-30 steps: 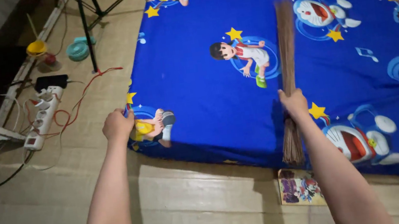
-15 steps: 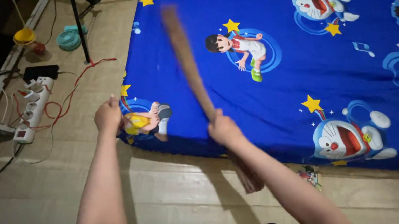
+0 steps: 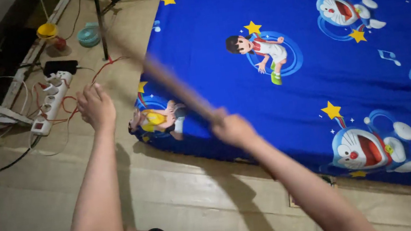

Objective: The person folds clothes, arranges bolsters, and sweeps the bed sheet with a stick broom.

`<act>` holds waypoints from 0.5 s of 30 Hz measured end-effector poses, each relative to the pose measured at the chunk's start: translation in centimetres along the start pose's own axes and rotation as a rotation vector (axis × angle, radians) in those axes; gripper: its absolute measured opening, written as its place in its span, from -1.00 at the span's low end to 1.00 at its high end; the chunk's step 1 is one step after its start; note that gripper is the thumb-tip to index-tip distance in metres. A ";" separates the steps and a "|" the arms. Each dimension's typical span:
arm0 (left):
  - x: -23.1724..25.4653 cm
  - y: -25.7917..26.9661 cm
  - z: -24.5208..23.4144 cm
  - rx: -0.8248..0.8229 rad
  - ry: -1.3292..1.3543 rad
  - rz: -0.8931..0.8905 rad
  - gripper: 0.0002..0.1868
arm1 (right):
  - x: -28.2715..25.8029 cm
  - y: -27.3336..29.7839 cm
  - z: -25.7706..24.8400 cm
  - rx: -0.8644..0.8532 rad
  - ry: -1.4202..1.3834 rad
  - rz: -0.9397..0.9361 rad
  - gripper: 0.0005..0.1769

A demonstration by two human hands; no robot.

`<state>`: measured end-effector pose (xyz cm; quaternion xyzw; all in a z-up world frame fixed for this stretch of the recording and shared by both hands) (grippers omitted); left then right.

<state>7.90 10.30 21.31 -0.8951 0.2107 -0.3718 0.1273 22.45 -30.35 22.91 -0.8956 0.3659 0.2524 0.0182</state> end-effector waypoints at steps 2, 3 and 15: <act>-1.5 -0.2 0.6 0.110 -0.016 0.119 -0.51 | 4.9 -1.5 -2.0 0.136 -0.055 0.067 -0.53; -1.8 -0.1 1.5 -0.066 0.014 0.192 -0.56 | 7.5 -1.8 -3.4 0.260 -0.118 0.162 -0.49; -2.4 1.3 2.1 -0.285 0.089 0.208 -0.63 | 9.6 -5.0 2.9 -0.014 -0.130 0.208 -0.37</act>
Point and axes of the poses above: each hand's wrist, its own y-axis away from the middle knuckle, its own z-axis out of the palm, x = y × z, the point moved 4 cm from there along -y, towards the middle knuckle, and after that the axes turned 2 degrees about -y, right-handed, at the moved point
